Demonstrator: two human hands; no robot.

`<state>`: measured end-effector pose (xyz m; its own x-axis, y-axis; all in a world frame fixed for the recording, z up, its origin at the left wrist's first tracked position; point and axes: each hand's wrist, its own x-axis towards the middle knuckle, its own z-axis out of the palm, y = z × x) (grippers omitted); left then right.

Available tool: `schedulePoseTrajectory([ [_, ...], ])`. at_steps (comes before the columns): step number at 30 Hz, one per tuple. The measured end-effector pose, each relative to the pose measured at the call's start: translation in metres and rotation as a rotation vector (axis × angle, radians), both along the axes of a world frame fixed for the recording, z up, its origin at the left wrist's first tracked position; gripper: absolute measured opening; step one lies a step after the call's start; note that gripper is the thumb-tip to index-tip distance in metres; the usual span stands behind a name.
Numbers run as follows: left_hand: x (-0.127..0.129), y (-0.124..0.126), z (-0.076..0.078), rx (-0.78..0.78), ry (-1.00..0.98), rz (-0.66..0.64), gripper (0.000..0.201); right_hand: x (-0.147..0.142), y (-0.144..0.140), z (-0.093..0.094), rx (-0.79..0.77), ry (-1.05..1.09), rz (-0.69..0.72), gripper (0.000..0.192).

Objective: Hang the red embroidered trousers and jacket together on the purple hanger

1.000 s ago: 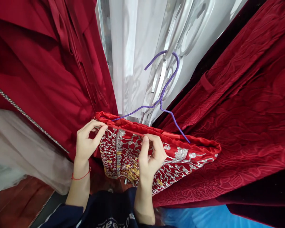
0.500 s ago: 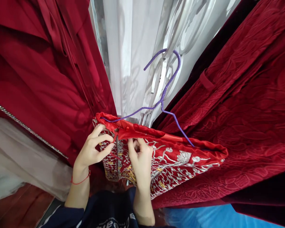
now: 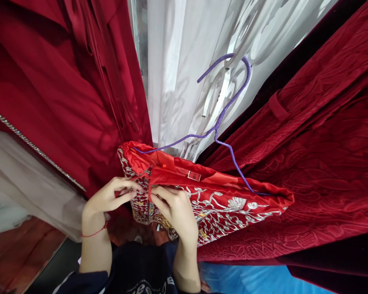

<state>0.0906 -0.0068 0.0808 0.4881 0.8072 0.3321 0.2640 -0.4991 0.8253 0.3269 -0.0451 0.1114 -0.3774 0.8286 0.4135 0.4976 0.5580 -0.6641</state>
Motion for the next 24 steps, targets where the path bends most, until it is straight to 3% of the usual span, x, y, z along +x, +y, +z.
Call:
schedulePoseTrajectory([
  [2, 0.013, 0.002, -0.003, 0.011, -0.097, 0.286, 0.019, 0.004, -0.002, 0.000, -0.023, -0.012, 0.067, 0.019],
  [5, 0.040, 0.007, -0.006, 0.132, -0.495, 0.772, 0.018, 0.006, -0.005, 0.000, -0.071, -0.025, 0.157, 0.022],
  [6, 0.049, 0.008, -0.007, 0.178, -0.640, 0.883, 0.020, 0.006, -0.007, 0.000, -0.083, -0.008, 0.170, 0.023],
  [7, 0.056, 0.008, -0.007, 0.214, -0.763, 0.913, 0.025, 0.005, -0.008, 0.000, -0.089, 0.019, 0.179, 0.023],
  [8, 0.060, 0.008, -0.007, 0.236, -0.849, 0.867, 0.035, 0.005, -0.009, 0.000, -0.088, 0.052, 0.180, 0.023],
  [10, 0.062, 0.006, -0.006, 0.229, -0.888, 0.614, 0.055, 0.005, -0.012, 0.000, -0.053, 0.132, 0.161, 0.022],
  [12, 0.057, 0.001, -0.003, 0.178, -0.719, 0.306, 0.060, 0.005, -0.016, 0.001, 0.023, 0.207, 0.100, 0.023],
  [14, 0.049, -0.006, 0.002, 0.110, -0.481, 0.130, 0.048, 0.004, -0.018, 0.002, 0.113, 0.268, -0.004, 0.026],
  [17, 0.041, -0.016, 0.010, 0.041, -0.268, 0.066, 0.031, -0.001, -0.019, 0.002, 0.189, 0.303, -0.103, 0.029],
  [24, 0.034, -0.018, 0.018, 0.137, -0.042, 0.048, 0.029, -0.008, -0.017, -0.001, 0.185, 0.085, -0.003, 0.028],
])
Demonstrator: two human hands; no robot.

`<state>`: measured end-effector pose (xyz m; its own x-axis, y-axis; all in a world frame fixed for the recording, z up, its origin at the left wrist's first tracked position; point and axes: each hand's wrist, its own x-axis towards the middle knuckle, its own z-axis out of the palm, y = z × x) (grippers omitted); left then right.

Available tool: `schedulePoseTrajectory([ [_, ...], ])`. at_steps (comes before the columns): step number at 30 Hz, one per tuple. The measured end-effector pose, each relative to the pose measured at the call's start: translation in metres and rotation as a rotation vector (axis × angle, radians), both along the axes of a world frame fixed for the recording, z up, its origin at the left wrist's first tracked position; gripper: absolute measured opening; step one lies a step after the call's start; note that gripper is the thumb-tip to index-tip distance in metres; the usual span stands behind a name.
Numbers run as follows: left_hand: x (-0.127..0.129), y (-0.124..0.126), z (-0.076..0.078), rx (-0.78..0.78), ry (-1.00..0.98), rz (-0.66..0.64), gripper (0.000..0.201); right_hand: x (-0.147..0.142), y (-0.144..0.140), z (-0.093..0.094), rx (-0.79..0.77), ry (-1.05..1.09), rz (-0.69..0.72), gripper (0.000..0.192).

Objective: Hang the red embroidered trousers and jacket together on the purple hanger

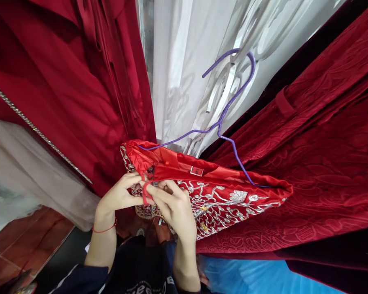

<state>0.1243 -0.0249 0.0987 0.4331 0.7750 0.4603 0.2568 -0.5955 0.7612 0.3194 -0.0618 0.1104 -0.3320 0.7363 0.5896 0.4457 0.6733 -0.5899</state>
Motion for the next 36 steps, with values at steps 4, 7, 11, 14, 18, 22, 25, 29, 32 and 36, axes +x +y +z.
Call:
schedulePoseTrajectory([
  [4, -0.001, 0.006, -0.005, -0.140, -0.032, -0.099, 0.034, -0.005, -0.003, 0.001, 0.043, -0.135, -0.077, 0.025],
  [7, -0.001, 0.010, -0.005, -0.258, -0.187, -0.161, 0.032, -0.015, -0.003, 0.000, 0.082, -0.129, -0.144, 0.025],
  [11, -0.002, 0.012, -0.003, -0.251, -0.261, -0.099, 0.031, -0.028, 0.001, -0.002, 0.144, -0.051, -0.236, 0.019],
  [14, -0.003, 0.016, -0.006, -0.279, -0.347, -0.075, 0.030, -0.032, 0.007, -0.004, 0.189, 0.044, -0.297, 0.016],
  [18, -0.004, 0.026, -0.010, -0.281, -0.497, -0.020, 0.027, -0.029, 0.014, -0.005, 0.248, 0.124, -0.440, 0.012],
  [22, -0.008, 0.038, -0.010, -0.196, -0.453, 0.075, 0.024, -0.027, 0.018, -0.009, 0.305, 0.139, -0.615, 0.008],
  [25, -0.012, 0.046, -0.010, -0.112, -0.463, 0.153, 0.023, -0.029, 0.020, -0.011, 0.346, 0.137, -0.706, 0.008],
  [29, -0.019, 0.057, -0.010, 0.068, -0.428, 0.284, 0.020, -0.029, 0.023, -0.013, 0.411, 0.132, -0.826, 0.011],
  [32, -0.023, 0.064, -0.008, 0.190, -0.366, 0.374, 0.020, -0.025, 0.024, -0.014, 0.479, 0.122, -0.908, 0.015],
  [36, -0.024, 0.068, -0.007, 0.252, -0.370, 0.396, 0.018, -0.016, 0.022, -0.014, 0.492, 0.111, -0.887, 0.021],
])
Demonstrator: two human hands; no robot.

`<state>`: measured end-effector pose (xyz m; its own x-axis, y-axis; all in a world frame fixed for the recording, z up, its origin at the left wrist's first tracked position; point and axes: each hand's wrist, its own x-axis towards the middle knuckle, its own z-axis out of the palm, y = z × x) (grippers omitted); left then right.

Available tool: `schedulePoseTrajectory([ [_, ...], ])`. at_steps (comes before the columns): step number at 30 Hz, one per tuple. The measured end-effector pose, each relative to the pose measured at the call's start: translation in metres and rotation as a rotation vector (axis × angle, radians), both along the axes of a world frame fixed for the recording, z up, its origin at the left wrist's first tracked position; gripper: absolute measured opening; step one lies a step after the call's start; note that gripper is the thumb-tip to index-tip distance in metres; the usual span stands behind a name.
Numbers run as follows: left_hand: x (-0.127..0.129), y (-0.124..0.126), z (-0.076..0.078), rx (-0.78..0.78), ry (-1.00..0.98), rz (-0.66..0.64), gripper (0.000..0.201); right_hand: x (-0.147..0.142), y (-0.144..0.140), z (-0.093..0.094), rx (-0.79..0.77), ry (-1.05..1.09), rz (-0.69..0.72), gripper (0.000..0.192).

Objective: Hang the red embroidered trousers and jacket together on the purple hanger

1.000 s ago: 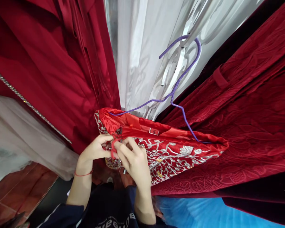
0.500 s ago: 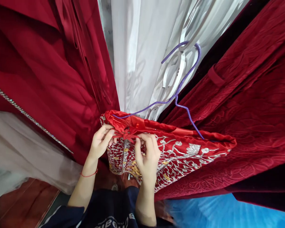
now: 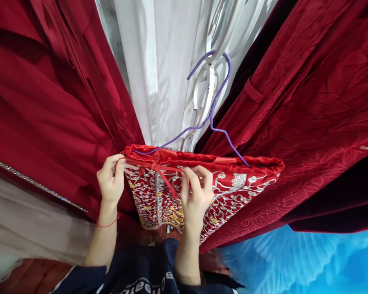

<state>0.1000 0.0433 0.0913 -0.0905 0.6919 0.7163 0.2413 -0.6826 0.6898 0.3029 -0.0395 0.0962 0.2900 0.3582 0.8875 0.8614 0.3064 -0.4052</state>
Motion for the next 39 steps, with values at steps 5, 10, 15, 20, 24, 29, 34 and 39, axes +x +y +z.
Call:
schedulePoseTrajectory([
  [5, 0.002, -0.002, 0.000, 0.060, 0.021, 0.078, 0.015, 0.007, -0.004, 0.001, 0.000, -0.008, 0.028, 0.022],
  [10, -0.003, -0.007, 0.000, 0.277, 0.111, 0.348, 0.005, 0.022, -0.004, 0.007, 0.013, -0.056, -0.048, 0.020],
  [15, -0.004, -0.010, -0.004, 0.249, 0.136, 0.341, 0.007, 0.035, -0.004, 0.015, 0.030, -0.083, -0.049, 0.017],
  [20, 0.008, -0.018, -0.018, 0.094, 0.016, -0.082, 0.015, 0.031, -0.008, 0.015, -0.108, 0.031, 0.189, 0.015],
  [24, 0.027, -0.028, -0.023, 0.019, 0.015, -0.155, 0.053, 0.023, -0.011, 0.018, -0.118, 0.077, 0.314, 0.026],
  [29, 0.041, -0.037, -0.020, -0.068, -0.081, -0.084, 0.026, 0.006, -0.007, 0.021, -0.099, -0.115, 0.364, 0.036],
  [34, 0.039, -0.045, -0.017, -0.057, -0.245, -0.141, 0.023, -0.011, 0.007, 0.015, -0.086, -0.228, 0.302, 0.035],
  [39, 0.037, -0.052, -0.010, -0.130, -0.251, -0.089, 0.012, -0.016, 0.016, 0.010, -0.070, -0.212, 0.285, 0.032],
])
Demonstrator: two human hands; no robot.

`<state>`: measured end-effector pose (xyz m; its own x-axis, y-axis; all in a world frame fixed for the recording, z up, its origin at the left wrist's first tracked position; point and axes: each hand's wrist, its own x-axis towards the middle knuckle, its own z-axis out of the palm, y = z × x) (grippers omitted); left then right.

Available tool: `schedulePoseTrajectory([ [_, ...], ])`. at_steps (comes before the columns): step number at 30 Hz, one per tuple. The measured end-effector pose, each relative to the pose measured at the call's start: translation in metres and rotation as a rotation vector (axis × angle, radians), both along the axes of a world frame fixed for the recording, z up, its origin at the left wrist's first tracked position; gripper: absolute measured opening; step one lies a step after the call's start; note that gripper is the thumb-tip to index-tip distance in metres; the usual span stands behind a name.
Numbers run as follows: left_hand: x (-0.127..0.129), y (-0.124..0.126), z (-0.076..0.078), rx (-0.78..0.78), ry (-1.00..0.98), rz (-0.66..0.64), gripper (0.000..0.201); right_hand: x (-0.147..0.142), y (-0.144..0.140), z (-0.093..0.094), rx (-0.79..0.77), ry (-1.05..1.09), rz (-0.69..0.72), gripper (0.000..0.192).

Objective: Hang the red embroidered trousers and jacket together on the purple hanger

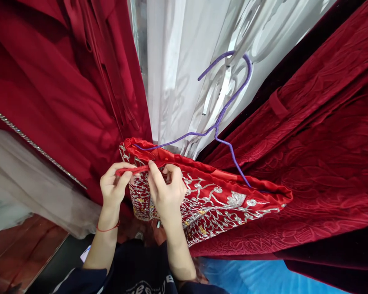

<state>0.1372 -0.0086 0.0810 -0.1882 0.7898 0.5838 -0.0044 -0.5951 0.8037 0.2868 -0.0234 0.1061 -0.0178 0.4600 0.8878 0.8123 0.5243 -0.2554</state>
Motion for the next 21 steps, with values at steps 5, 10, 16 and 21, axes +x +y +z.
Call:
schedulePoseTrajectory([
  [5, -0.004, 0.000, 0.005, -0.048, 0.052, 0.106, 0.014, -0.002, 0.005, -0.002, 0.093, 0.034, -0.046, 0.028],
  [10, -0.007, 0.004, 0.004, 0.027, 0.159, 0.204, 0.007, -0.003, 0.011, -0.006, 0.164, 0.039, -0.064, 0.026],
  [16, -0.017, 0.014, 0.003, 0.083, 0.205, 0.292, 0.014, -0.001, 0.019, -0.008, 0.205, 0.059, -0.082, 0.026],
  [21, -0.032, 0.023, 0.009, 0.112, 0.371, -0.034, 0.016, 0.002, 0.018, -0.005, 0.096, 0.048, -0.035, 0.035],
])
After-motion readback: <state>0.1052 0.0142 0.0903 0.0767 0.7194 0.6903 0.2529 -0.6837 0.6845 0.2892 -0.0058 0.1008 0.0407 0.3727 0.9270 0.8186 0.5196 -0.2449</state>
